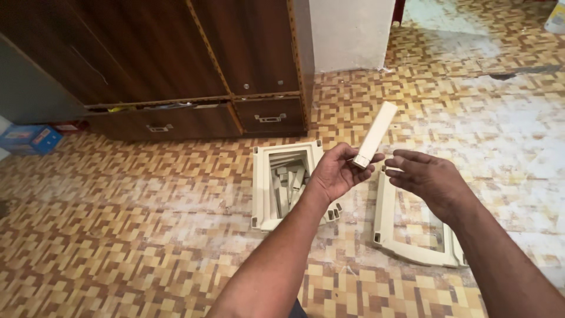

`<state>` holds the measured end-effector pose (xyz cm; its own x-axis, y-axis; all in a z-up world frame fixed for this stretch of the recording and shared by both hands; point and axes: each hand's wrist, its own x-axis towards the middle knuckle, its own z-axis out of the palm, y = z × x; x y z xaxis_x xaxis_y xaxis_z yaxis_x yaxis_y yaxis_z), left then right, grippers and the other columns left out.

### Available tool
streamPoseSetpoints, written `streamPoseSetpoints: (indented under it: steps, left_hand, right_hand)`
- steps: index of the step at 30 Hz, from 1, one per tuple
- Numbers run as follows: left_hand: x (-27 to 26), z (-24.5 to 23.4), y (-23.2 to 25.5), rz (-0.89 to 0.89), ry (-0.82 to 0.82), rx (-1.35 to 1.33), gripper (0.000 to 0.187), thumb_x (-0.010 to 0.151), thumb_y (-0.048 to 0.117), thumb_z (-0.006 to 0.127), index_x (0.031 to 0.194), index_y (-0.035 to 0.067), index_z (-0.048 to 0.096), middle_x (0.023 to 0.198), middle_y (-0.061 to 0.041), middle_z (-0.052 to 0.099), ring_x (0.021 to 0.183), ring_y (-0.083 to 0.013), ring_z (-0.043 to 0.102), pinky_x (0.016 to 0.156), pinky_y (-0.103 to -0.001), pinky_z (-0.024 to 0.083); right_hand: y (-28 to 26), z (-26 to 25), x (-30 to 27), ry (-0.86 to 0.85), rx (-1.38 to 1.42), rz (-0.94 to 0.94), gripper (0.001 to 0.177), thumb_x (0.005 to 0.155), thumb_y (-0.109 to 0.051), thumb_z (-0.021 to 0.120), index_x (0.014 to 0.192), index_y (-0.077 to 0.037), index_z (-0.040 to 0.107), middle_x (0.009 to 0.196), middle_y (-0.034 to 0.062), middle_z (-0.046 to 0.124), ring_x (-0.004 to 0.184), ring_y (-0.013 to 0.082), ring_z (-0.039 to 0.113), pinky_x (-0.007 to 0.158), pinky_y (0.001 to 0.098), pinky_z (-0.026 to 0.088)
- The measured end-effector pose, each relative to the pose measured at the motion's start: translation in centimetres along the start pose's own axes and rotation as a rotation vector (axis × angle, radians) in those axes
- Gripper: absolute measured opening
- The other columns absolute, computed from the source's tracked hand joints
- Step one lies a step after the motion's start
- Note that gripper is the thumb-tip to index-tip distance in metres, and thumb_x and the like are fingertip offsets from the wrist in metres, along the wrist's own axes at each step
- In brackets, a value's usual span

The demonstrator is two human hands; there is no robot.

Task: The person assembles a plastic stool by inserting legs into a seat frame. They pick legs from a stack, align them with the frame, and press them into place, repeating the process for each leg.

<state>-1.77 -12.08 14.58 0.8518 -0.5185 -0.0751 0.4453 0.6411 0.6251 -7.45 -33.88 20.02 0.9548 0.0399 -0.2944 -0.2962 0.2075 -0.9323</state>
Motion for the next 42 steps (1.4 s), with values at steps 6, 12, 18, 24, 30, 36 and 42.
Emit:
streamPoseSetpoints:
  steps: [6,12,18,24,30,36,42]
  left_hand:
    - [0.4,0.9,-1.3,-0.095,-0.050,0.176,0.043,0.102,0.025,0.046,0.124,-0.009,0.062,0.110,-0.024,0.074,0.079,-0.0204,0.071,0.074,-0.035,0.061]
    - [-0.2,1.6,-2.4,-0.085,-0.028,0.295,0.029,0.103,0.019,0.058,0.118,-0.006,0.062,0.109,-0.022,0.072,0.087,-0.0238,0.074,0.080,-0.035,0.062]
    - [-0.8,2.0,-3.7,0.059,0.191,0.338,0.027,0.095,0.003,0.067,0.118,-0.009,0.060,0.109,-0.019,0.070,0.098,-0.0315,0.075,0.092,-0.038,0.065]
    - [-1.4,3.5,-4.4,0.029,0.163,0.260,0.029,0.100,0.006,0.060,0.122,-0.012,0.056,0.111,-0.025,0.070,0.098,-0.0333,0.075,0.091,-0.040,0.064]
    - [-0.6,3.8,-6.2,0.102,0.158,0.148,0.034,0.097,0.006,0.055,0.127,-0.010,0.058,0.108,-0.022,0.070,0.095,-0.0340,0.076,0.090,-0.039,0.065]
    - [2.1,2.4,-7.9,0.050,0.268,0.275,0.034,0.096,0.002,0.068,0.126,-0.008,0.060,0.111,-0.019,0.069,0.096,-0.0284,0.074,0.090,-0.033,0.064]
    - [4.4,-2.5,-11.1,0.007,0.232,0.168,0.028,0.096,0.001,0.068,0.121,-0.011,0.064,0.109,-0.017,0.069,0.089,-0.0254,0.073,0.085,-0.032,0.066]
  right_hand:
    - [-0.4,-0.8,-0.9,-0.018,0.071,-0.079,0.047,0.092,-0.022,0.068,0.131,0.005,0.064,0.114,0.0089,0.075,0.099,0.0195,0.071,0.084,0.0332,0.055]
    - [1.1,-2.4,-1.0,0.130,0.151,-0.096,0.027,0.090,-0.016,0.076,0.109,0.001,0.068,0.092,0.0044,0.071,0.078,0.0137,0.064,0.074,0.0318,0.054]
    - [1.5,-3.8,-1.7,0.200,0.117,-0.160,0.016,0.093,-0.017,0.075,0.097,-0.004,0.066,0.083,0.0047,0.070,0.071,0.0141,0.068,0.072,0.0310,0.059]
    - [0.5,-3.6,-3.5,0.206,0.146,-0.194,0.015,0.094,-0.016,0.074,0.098,-0.004,0.067,0.084,0.0053,0.071,0.072,0.0156,0.069,0.073,0.0314,0.059]
    - [1.0,-3.1,-3.1,0.320,0.056,-0.162,0.018,0.093,-0.013,0.074,0.101,0.000,0.066,0.087,0.0085,0.071,0.074,0.0182,0.070,0.073,0.0333,0.061]
    - [1.9,-4.4,-0.8,0.326,-0.025,-0.164,0.022,0.094,-0.014,0.072,0.106,0.003,0.067,0.090,0.0097,0.072,0.075,0.0200,0.071,0.075,0.0333,0.062]
    - [3.9,-6.3,1.8,0.247,-0.142,-0.042,0.026,0.092,-0.017,0.073,0.105,0.005,0.067,0.090,0.0123,0.072,0.078,0.0216,0.071,0.076,0.0358,0.060]
